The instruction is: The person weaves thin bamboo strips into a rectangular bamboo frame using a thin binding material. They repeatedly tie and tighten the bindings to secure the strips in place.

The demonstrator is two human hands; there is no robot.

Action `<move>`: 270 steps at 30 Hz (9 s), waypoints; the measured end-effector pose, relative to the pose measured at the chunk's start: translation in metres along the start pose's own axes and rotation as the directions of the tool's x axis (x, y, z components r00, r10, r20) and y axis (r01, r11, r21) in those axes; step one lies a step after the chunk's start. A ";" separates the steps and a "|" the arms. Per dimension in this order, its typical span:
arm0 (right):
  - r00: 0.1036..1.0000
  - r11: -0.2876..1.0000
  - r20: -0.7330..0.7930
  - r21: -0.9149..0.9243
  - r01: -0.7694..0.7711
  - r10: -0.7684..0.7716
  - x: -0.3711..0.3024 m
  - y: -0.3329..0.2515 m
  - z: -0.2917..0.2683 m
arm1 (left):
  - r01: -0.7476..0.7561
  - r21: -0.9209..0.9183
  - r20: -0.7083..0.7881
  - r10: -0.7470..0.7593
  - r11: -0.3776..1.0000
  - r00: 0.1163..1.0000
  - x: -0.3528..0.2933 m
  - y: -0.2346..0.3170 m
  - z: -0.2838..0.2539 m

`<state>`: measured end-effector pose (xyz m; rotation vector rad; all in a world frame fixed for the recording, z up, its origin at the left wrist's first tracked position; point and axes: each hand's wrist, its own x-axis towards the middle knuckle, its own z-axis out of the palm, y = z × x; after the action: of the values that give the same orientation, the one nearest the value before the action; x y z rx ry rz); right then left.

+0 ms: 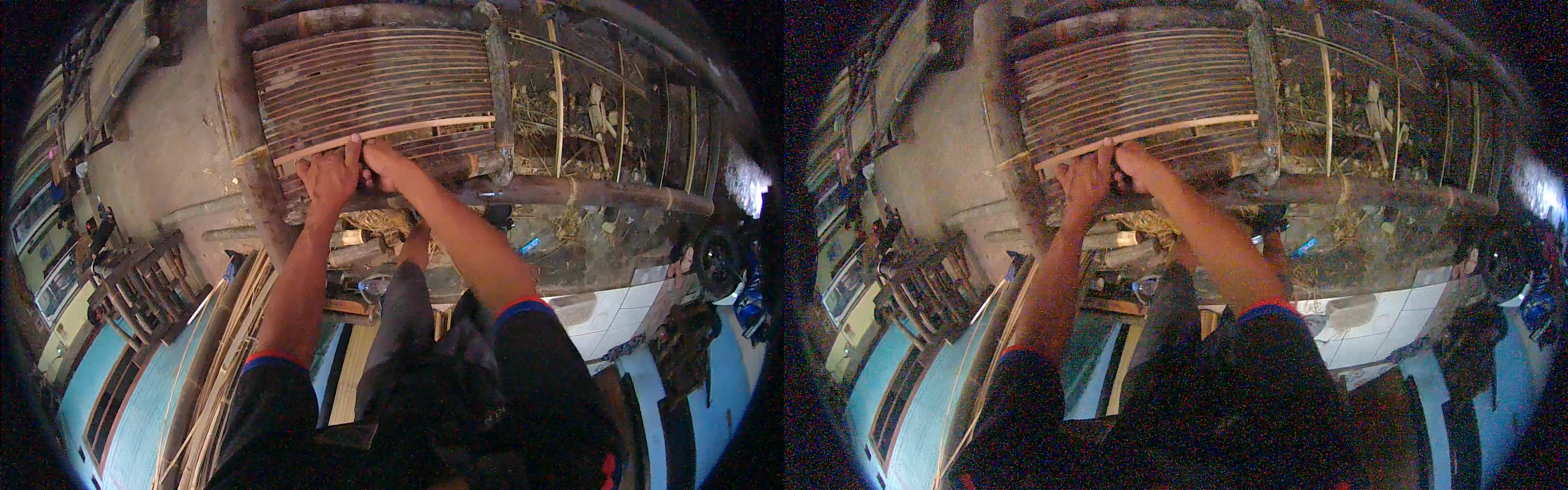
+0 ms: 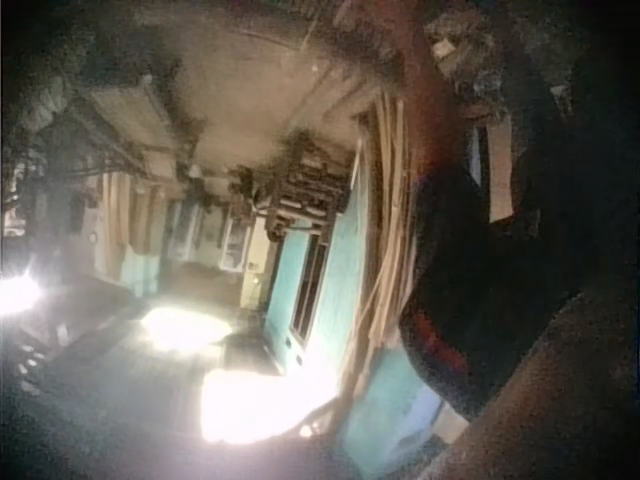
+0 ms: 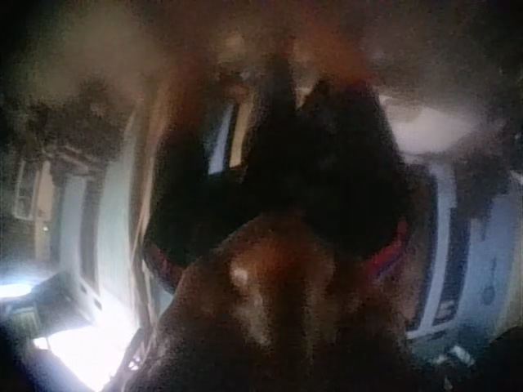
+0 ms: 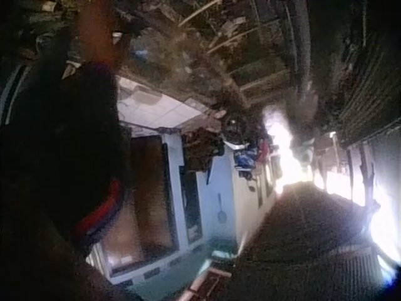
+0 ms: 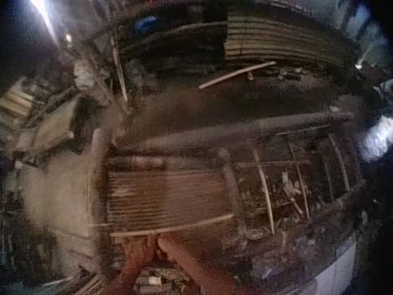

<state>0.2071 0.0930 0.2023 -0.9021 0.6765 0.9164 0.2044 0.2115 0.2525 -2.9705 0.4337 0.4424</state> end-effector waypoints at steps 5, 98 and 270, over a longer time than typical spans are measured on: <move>0.996 0.966 0.048 0.246 -0.085 0.075 0.020 0.010 0.004 | -0.151 -0.032 -0.281 0.136 0.988 0.950 -0.005 -0.014 0.015; -0.311 0.070 -0.357 -0.747 0.661 -0.881 -0.305 -0.070 -0.106 | -0.173 -0.275 -0.237 0.108 0.946 0.966 -0.020 -0.023 0.008; 0.985 0.973 -0.097 0.194 -0.124 0.145 0.002 0.001 -0.163 | -0.102 -0.260 -0.015 0.101 0.960 0.995 0.057 0.131 0.061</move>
<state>0.1878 -0.0490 0.1241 -0.7493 0.9135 0.9102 0.2012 0.0807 0.1687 -3.2116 0.5718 0.5464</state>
